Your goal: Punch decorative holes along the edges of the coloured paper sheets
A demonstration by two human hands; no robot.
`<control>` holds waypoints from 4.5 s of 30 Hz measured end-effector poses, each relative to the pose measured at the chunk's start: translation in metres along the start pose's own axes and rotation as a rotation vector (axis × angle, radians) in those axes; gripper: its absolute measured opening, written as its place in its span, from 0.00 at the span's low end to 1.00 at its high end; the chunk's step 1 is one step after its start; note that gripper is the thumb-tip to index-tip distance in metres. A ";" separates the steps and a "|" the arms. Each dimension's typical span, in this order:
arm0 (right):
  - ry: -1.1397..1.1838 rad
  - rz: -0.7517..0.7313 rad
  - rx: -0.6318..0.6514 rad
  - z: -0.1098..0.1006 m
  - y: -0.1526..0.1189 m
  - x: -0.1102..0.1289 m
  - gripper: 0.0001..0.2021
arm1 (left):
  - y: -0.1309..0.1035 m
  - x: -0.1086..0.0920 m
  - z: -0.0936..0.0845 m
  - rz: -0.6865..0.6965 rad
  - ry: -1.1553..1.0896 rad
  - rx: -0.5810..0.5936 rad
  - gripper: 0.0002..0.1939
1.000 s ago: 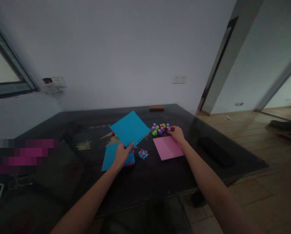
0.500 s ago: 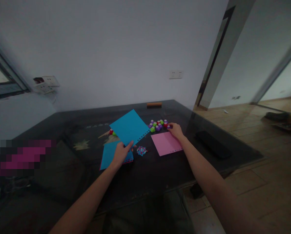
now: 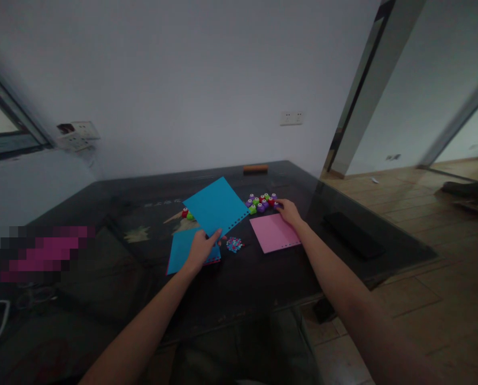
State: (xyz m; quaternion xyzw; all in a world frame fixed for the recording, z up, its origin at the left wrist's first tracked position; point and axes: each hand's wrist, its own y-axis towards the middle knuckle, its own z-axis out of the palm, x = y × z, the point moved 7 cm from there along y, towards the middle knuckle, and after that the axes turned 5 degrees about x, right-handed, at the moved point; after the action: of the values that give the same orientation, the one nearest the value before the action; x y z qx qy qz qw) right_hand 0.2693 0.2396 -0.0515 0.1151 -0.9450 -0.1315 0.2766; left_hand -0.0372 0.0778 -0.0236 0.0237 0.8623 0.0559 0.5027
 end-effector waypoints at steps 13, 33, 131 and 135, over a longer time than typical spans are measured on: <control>0.120 0.026 -0.178 -0.034 -0.007 0.017 0.18 | 0.000 -0.002 0.005 0.006 -0.049 0.052 0.18; 1.116 0.004 0.279 0.004 -0.034 0.107 0.15 | 0.002 -0.006 -0.001 0.081 -0.038 0.034 0.17; 0.515 0.387 0.056 -0.046 -0.074 -0.030 0.05 | 0.002 -0.040 0.116 0.375 0.720 0.254 0.24; 0.572 0.366 0.075 -0.041 -0.073 -0.032 0.05 | 0.004 -0.038 0.117 0.384 0.720 0.249 0.24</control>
State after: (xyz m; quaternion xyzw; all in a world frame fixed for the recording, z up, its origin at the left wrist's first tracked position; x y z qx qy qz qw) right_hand 0.3287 0.1730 -0.0567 -0.0143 -0.8384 -0.0071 0.5449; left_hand 0.0834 0.0863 -0.0469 0.2235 0.9629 0.0485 0.1430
